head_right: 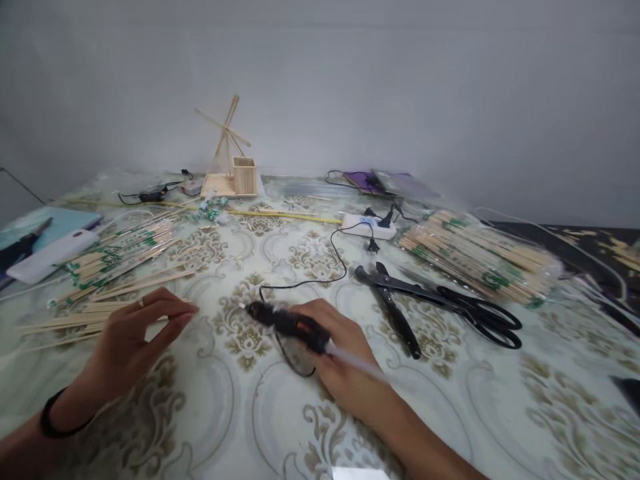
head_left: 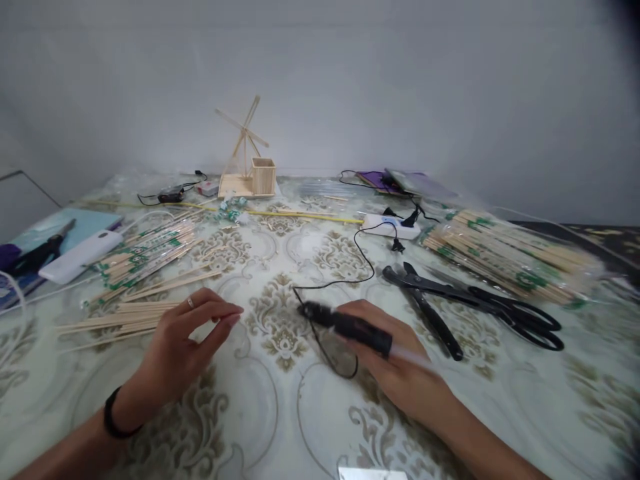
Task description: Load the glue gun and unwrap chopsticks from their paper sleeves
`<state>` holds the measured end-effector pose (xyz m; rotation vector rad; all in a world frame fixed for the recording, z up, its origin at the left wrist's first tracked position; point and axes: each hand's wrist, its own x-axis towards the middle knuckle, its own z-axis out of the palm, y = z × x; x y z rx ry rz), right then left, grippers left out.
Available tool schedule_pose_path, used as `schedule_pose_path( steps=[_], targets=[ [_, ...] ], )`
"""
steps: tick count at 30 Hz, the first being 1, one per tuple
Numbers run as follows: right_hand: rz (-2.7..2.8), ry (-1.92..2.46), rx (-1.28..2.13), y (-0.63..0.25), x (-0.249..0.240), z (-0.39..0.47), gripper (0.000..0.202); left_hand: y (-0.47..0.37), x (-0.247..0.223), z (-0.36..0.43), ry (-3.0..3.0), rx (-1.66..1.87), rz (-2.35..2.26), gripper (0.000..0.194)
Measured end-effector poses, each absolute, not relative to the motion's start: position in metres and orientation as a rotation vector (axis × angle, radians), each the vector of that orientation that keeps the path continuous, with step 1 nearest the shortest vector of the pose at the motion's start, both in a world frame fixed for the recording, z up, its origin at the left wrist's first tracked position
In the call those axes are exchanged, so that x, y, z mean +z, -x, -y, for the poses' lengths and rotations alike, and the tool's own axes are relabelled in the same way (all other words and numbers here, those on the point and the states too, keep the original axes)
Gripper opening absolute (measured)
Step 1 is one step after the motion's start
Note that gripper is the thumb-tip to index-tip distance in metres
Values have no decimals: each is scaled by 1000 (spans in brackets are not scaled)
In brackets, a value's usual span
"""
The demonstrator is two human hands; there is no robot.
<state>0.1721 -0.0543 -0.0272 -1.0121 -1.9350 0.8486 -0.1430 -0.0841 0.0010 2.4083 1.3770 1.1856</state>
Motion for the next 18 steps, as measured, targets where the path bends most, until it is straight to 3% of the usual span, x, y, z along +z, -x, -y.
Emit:
schedule_pose_path(
  steps=[3, 8, 15, 18],
  targets=[
    [2136, 801, 445, -177, -26, 50, 28, 143, -1, 89, -2394, 1130, -1334, 16],
    [2289, 761, 176, -174, -26, 54, 54, 137, -1, 104, -2406, 1087, -1287, 18],
    [2390, 647, 154, -163, -27, 66, 49, 130, -7, 112, -2471, 964, -1217, 36],
    [2434, 618, 124, -159, -30, 70, 44, 127, -8, 113, -2456, 925, -1157, 35]
  ],
)
